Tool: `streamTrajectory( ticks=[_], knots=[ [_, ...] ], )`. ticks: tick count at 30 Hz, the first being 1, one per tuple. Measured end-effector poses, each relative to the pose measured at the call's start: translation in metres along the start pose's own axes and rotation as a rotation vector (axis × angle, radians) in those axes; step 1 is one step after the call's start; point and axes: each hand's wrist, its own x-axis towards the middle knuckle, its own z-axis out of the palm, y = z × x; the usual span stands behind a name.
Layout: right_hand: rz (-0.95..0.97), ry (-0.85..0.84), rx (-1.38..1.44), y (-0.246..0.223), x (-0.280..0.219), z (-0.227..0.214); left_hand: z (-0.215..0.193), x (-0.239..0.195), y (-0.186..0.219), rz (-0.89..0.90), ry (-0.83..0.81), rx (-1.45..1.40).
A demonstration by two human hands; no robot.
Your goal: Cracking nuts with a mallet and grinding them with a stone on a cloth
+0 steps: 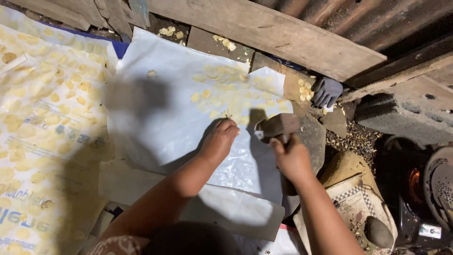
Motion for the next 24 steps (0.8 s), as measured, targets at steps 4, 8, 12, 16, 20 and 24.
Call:
streamTrajectory(
  ticks=[4, 8, 12, 16, 20, 24],
  knots=[
    [-0.067, 0.141, -0.009, -0.058, -0.041, -0.056, -0.005, 0.023, 0.023, -0.045, 0.013, -0.058],
    [-0.473, 0.447, 0.295, -0.051, -0.043, -0.043, 0.021, 0.016, 0.017, -0.117, -0.068, 0.090],
    [-0.145, 0.047, -0.178, 0.008, 0.004, 0.061, 0.003, 0.006, 0.008, -0.167, -0.078, 0.138],
    [-0.124, -0.011, -0.240, 0.015, 0.020, 0.062, -0.035, -0.001, 0.009, -0.207, -0.091, 0.091],
    [-0.095, -0.117, -0.204, -0.002, 0.024, 0.023, -0.035, -0.009, 0.012, -0.061, -0.083, 0.112],
    [-0.140, 0.068, -0.102, -0.042, 0.000, -0.002, -0.036, -0.008, 0.006, 0.003, 0.005, 0.130]
  ],
)
